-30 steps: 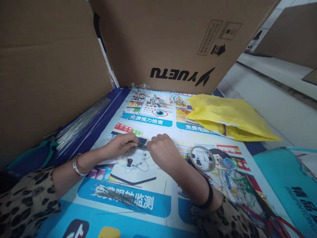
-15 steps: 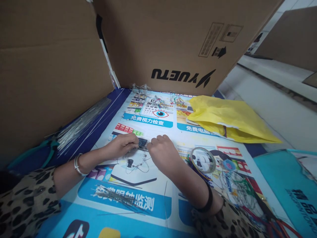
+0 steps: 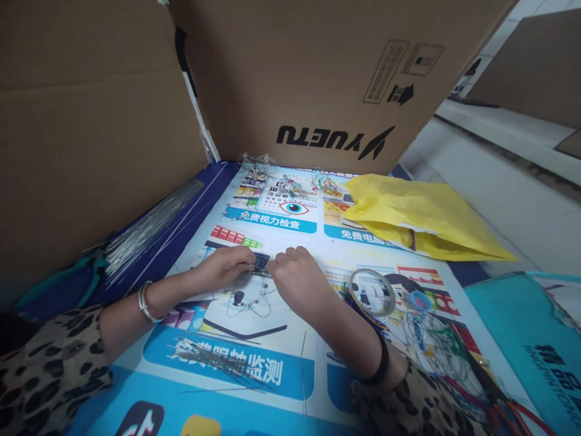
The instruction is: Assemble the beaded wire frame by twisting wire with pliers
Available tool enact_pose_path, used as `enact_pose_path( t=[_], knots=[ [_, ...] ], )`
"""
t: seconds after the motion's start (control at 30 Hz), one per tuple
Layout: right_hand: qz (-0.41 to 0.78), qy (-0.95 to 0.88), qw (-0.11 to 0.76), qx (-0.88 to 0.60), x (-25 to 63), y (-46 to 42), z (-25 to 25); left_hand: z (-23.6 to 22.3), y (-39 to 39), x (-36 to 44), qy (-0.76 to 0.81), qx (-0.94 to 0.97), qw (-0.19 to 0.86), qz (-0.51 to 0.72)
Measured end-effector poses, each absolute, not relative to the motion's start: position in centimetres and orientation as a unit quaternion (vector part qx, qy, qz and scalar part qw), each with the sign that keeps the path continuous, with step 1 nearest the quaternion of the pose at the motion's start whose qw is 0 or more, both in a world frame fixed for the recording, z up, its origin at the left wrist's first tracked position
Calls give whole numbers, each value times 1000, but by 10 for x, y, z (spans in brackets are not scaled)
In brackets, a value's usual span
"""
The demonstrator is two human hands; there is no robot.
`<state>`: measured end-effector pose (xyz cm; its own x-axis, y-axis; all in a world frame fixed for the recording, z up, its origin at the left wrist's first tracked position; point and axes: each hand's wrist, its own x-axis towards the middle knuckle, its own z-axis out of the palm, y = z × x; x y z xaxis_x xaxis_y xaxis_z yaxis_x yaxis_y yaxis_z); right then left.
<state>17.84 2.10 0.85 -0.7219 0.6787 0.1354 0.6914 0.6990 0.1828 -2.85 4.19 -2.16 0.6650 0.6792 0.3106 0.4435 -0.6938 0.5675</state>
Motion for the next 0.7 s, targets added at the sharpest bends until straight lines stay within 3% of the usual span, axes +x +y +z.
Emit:
enact_pose_path(
  t=[0.47,0.7],
  knots=[
    [-101,-921,6,-377,177,20,12,-19,40,-27,297,897,208,252],
    [-107,-910,-3,-400,185,21,10,-19,44,-30,336,854,292,270]
  ],
)
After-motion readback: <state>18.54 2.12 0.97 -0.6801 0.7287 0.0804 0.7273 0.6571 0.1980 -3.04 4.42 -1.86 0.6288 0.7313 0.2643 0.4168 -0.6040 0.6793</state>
